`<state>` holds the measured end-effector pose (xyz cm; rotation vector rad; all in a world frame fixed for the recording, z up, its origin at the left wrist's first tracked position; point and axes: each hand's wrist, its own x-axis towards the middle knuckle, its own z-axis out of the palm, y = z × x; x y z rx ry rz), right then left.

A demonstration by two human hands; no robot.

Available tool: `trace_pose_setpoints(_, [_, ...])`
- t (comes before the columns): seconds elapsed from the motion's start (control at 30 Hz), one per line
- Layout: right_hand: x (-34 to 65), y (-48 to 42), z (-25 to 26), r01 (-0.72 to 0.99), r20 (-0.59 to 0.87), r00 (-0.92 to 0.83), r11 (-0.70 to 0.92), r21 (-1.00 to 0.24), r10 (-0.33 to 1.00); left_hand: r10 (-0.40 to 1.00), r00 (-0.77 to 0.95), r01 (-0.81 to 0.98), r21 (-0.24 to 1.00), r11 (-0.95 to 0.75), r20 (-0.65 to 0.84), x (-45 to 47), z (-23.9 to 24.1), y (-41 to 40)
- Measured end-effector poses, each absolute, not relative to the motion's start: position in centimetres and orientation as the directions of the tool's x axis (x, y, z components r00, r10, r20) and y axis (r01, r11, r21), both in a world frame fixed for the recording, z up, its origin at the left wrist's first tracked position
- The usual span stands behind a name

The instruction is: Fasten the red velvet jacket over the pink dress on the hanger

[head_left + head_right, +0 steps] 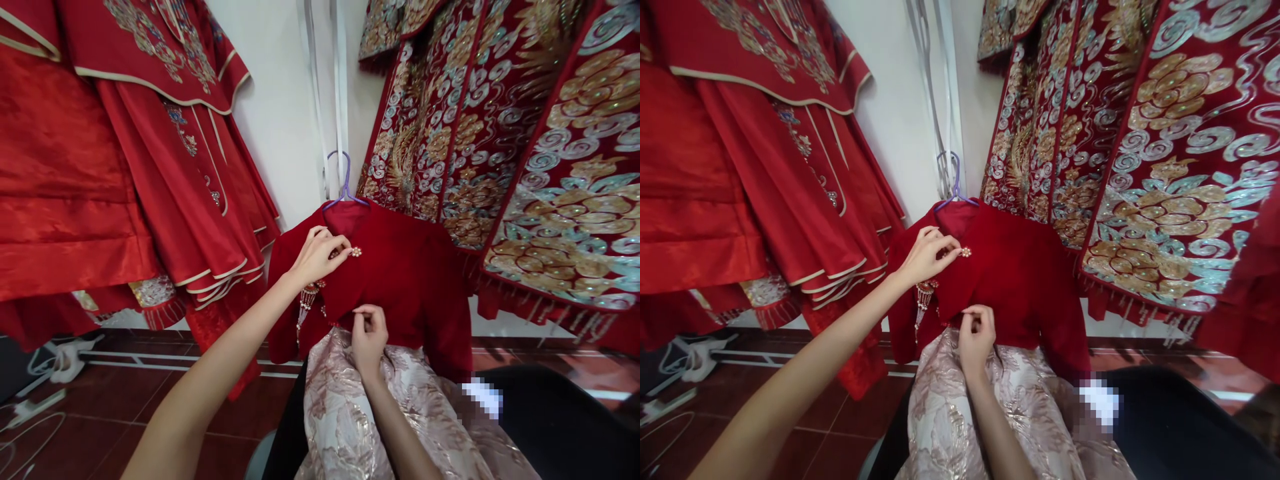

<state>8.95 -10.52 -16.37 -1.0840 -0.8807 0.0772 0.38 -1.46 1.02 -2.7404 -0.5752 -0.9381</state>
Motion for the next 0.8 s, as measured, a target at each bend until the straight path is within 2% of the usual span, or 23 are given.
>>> trace_pose_setpoints(0.13, [10.0,-9.9,-9.5,0.585,0.699,0.696,0.433,-0.686,0.167,0.375,0.661,0.581,-0.129,-0.803,0.65,-0.3,1.1,-1.8])
trace_pose_setpoints(0.23, [10.7,-7.2,-4.9,0.698,0.748,0.661,0.317,-0.642,0.06,0.429,0.48,0.728,-0.075,-0.682,0.765,0.3,0.1,-2.2])
trace_pose_setpoints(0.3, [10.9,-5.2,-3.2,0.751,0.781,0.621,0.237,-0.617,0.065,0.445,0.379,0.776,-0.017,-0.63,0.811,1.2,-0.8,-2.3])
trace_pose_setpoints(0.37, [11.0,-4.0,-2.8,0.796,0.813,0.575,0.164,-0.582,0.097,0.451,0.354,0.798,-0.014,-0.603,0.819,2.1,-1.7,-2.3])
trace_pose_setpoints(0.5, [12.3,-4.6,-4.0,0.863,0.856,0.493,0.041,-0.504,0.156,0.434,0.41,0.838,-0.144,-0.526,0.802,2.1,-2.7,-1.2])
trace_pose_setpoints(0.57, [14.0,-6.2,-4.6,0.883,0.868,0.461,-0.002,-0.469,0.185,0.442,0.405,0.86,-0.17,-0.482,0.8,0.9,-2.7,-0.4])
trace_pose_setpoints(0.63, [16.4,-7.9,-4.9,0.9,0.874,0.43,-0.028,-0.435,0.227,0.466,0.36,0.887,-0.141,-0.44,0.808,-1.0,-2.5,0.3])
trace_pose_setpoints(0.8, [23.0,-11.1,-4.0,0.961,0.863,0.262,-0.031,-0.276,0.432,0.569,0.256,0.914,-0.004,-0.406,0.782,-5.3,-1.4,1.4])
